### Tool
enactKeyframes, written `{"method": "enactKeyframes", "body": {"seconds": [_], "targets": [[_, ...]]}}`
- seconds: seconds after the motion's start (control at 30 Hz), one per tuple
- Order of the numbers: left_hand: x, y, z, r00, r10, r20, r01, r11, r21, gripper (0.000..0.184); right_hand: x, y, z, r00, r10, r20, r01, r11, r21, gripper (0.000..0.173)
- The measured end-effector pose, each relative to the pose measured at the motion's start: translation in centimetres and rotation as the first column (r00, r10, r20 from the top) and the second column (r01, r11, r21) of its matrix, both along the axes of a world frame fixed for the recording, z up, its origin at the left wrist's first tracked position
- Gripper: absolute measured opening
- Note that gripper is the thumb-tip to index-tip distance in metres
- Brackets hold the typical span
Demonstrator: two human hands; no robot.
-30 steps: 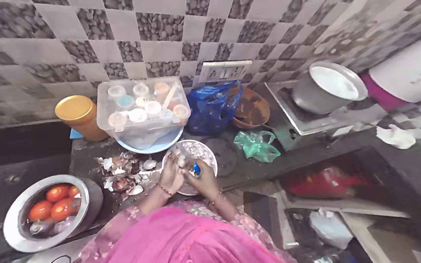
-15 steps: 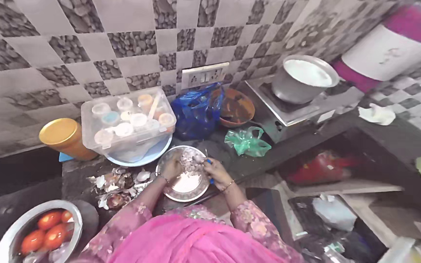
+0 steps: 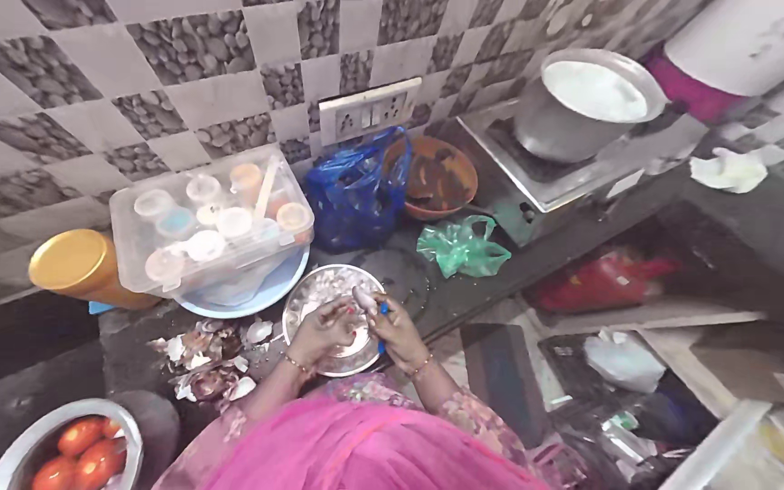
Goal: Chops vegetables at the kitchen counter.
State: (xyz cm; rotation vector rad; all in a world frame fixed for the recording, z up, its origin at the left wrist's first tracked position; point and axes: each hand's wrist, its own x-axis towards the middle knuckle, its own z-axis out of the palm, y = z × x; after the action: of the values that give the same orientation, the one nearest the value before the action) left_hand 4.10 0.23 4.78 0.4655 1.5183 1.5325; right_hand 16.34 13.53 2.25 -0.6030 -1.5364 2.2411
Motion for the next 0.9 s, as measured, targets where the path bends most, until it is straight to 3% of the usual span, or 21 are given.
{"method": "enactKeyframes", "body": {"seconds": [0.07,0.2,0.33,0.43,0.53,0.67,0.8,0.9], "targets": [[0.6,-0.2,0.5,0.998,0.038,0.055,-0.040,0.998,0.039,0.058,-0.3,-0.7,0.1,1.000,0.006,-0.008,-0.006,0.998,0.069,0.035],[0.3,-0.5,1.1,0.995,0.091,0.030,-0.092,0.995,0.037,0.046,-0.7,-1.3,0.4,0.999,0.040,-0.014,-0.037,0.983,0.181,0.037],[0.6,-0.8,1.9,0.993,0.120,0.020,-0.120,0.993,0.020,0.047,-0.6,-1.7,0.7,0.998,0.057,-0.019,-0.051,0.975,0.218,0.039],[0.2,-1.1,1.6,0.979,0.105,-0.175,-0.107,0.994,-0.004,0.046,-0.3,-1.1,1.3,0.997,0.071,0.032,-0.077,0.964,0.254,0.039],[-0.5,-1.7,1.0,0.929,0.095,-0.357,-0.115,0.993,-0.036,0.047,0.4,0.2,2.1,0.976,0.111,0.190,-0.176,0.913,0.368,0.044],[-0.6,-2.4,0.9,0.898,0.094,-0.430,-0.113,0.993,-0.020,0.044,1.3,1.5,2.4,0.929,0.143,0.342,-0.280,0.875,0.395,0.051],[-0.5,-2.8,1.7,0.941,0.019,-0.337,-0.058,0.993,-0.106,0.042,1.6,1.6,3.2,0.949,0.200,0.243,-0.281,0.887,0.367,0.043],[-0.6,-3.3,0.6,0.937,-0.006,-0.350,0.004,1.000,-0.006,0.041,1.3,1.2,3.3,0.951,0.215,0.220,-0.283,0.893,0.349,0.021]]}}
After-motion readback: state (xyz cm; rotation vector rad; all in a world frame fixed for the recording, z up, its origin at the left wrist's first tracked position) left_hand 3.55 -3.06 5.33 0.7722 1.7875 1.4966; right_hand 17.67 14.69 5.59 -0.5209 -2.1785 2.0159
